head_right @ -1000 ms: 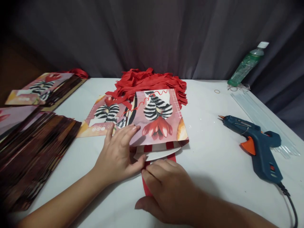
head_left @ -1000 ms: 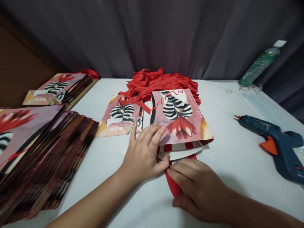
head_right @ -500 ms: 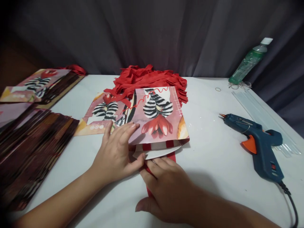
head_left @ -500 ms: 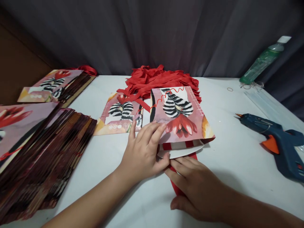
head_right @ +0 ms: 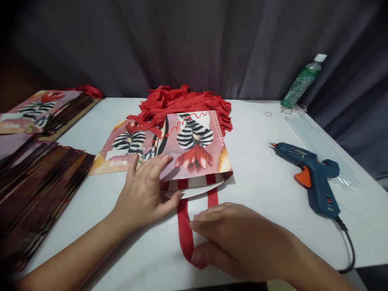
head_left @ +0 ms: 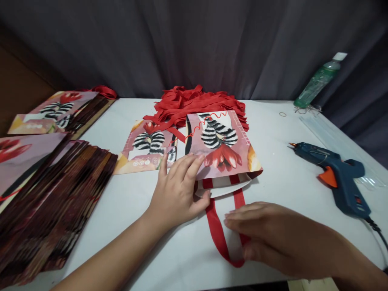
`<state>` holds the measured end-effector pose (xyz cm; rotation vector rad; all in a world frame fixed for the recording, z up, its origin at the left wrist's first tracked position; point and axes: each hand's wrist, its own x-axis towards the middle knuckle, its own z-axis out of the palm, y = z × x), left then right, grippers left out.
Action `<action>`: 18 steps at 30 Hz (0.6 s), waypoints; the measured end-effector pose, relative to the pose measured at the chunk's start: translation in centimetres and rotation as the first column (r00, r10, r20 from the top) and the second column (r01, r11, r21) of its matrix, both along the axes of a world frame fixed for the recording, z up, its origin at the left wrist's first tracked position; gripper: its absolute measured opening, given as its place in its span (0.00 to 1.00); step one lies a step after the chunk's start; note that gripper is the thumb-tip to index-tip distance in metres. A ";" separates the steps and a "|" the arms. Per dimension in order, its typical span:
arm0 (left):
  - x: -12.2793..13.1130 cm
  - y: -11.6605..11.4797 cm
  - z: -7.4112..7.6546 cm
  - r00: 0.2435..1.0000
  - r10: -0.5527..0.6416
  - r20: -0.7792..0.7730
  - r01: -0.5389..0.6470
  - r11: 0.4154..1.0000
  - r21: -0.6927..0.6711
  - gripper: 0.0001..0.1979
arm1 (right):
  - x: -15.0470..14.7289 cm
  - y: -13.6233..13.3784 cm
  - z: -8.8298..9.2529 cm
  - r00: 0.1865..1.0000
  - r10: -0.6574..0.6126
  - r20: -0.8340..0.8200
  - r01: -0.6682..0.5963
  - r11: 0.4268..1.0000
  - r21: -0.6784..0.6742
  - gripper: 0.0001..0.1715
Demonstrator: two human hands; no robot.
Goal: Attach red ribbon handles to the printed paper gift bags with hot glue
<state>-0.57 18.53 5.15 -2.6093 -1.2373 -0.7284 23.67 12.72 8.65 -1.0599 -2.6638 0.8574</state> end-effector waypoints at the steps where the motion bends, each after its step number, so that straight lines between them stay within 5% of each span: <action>1: 0.0 0.0 0.0 1.000 -0.002 -0.004 0.002 1.000 0.005 0.40 | 0.6 -0.2 -0.1 0.999 -0.044 0.028 0.043 0.999 0.019 0.20; 5: 0.0 0.2 0.0 1.000 -0.002 -0.011 0.002 1.000 0.021 0.38 | 1.7 -1.1 -2.2 0.977 -0.174 0.122 0.151 0.972 0.180 0.28; 8: 0.1 0.2 0.0 1.000 0.007 -0.019 -0.007 1.000 0.025 0.38 | 1.5 -1.4 -3.5 0.979 -0.153 0.138 0.129 0.977 0.168 0.29; 18: 0.2 0.2 0.0 0.999 0.040 -0.012 -0.040 0.999 -0.019 0.40 | 1.5 -2.1 -2.9 0.979 -0.175 0.100 0.169 0.983 0.067 0.26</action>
